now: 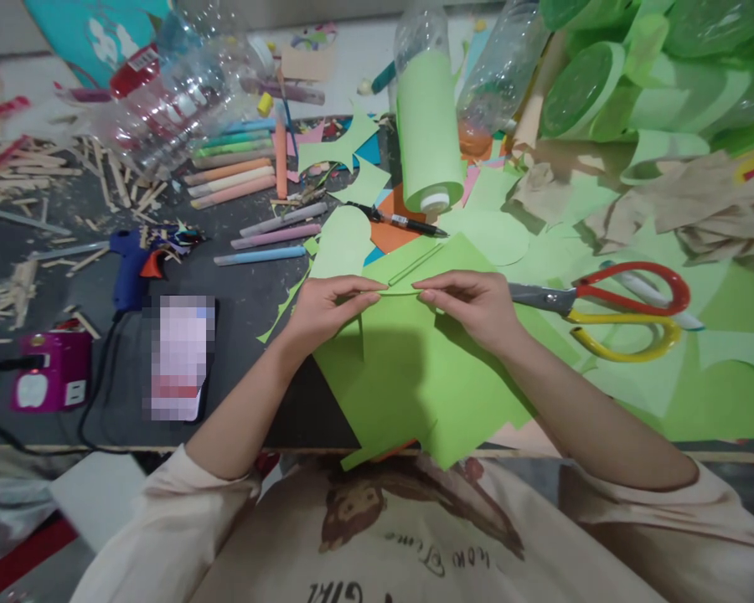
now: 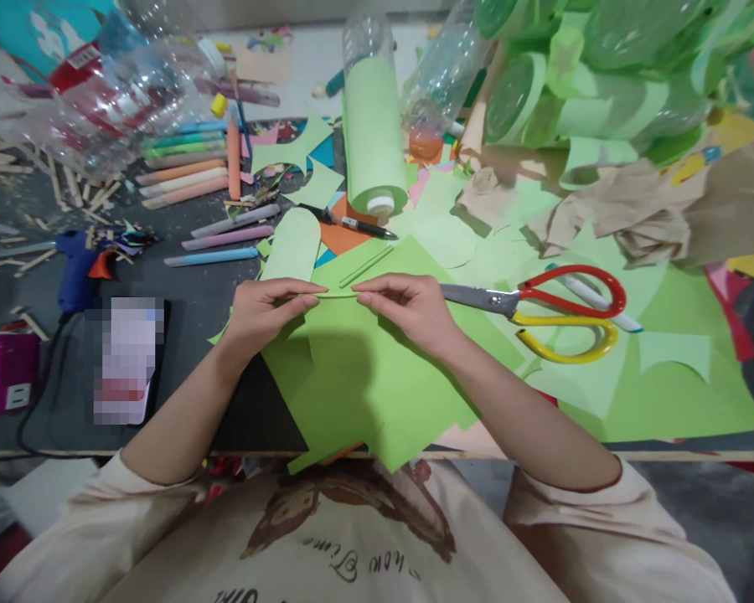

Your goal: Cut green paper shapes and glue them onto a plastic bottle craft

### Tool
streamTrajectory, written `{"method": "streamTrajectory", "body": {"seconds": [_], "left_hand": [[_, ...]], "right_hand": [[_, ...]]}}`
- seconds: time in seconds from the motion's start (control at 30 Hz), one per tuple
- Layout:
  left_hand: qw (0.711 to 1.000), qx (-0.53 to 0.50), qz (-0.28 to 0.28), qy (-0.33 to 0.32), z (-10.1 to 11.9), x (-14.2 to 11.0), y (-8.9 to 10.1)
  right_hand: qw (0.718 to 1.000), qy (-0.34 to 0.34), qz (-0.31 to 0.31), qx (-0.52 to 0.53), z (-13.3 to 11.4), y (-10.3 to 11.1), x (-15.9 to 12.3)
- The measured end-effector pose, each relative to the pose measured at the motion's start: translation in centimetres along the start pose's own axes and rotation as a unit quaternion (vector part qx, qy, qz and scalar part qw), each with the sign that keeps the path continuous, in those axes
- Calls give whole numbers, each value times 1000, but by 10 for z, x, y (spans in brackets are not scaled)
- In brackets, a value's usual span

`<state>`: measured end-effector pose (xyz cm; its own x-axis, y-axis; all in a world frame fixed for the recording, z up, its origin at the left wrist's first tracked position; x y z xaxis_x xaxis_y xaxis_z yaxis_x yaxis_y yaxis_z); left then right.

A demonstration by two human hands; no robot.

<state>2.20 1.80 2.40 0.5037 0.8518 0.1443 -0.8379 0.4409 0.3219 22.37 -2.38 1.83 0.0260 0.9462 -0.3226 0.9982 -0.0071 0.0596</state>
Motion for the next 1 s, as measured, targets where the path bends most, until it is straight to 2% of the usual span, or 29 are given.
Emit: {"method": "streamTrajectory", "body": {"seconds": [0.3,0.5,0.73,0.87,1.0], "left_hand": [[1000,-2,-8,1,3,-1,-2],[998,48,-32,27,8,-3,-8],[999,27,-16,11,7,-3,-11],[999,27,-17,18,6,-5,-13],[999,8,7,32,8,-4,-11]], "right_hand": [[999,27,-1,-20,-1,-1,-1],[998,35,-20,-43,0,-5,-5],[998,13,-53,-26,3,-9,-5],[997,0,-46,-59,2,-10,-6],[998,0,-44,-48,2,-10,-5]]}}
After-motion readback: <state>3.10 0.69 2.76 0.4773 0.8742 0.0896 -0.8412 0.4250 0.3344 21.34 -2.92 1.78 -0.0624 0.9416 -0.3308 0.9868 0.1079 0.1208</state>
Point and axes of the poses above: each hand's wrist, its own x-axis towards the middle knuckle, its own y-axis out of the back of the hand, z = x × y, the point moved 3 cm from there along x, towards the middle knuckle, and after that the axes turned 12 degrees about -y, right-handed, at the moved point
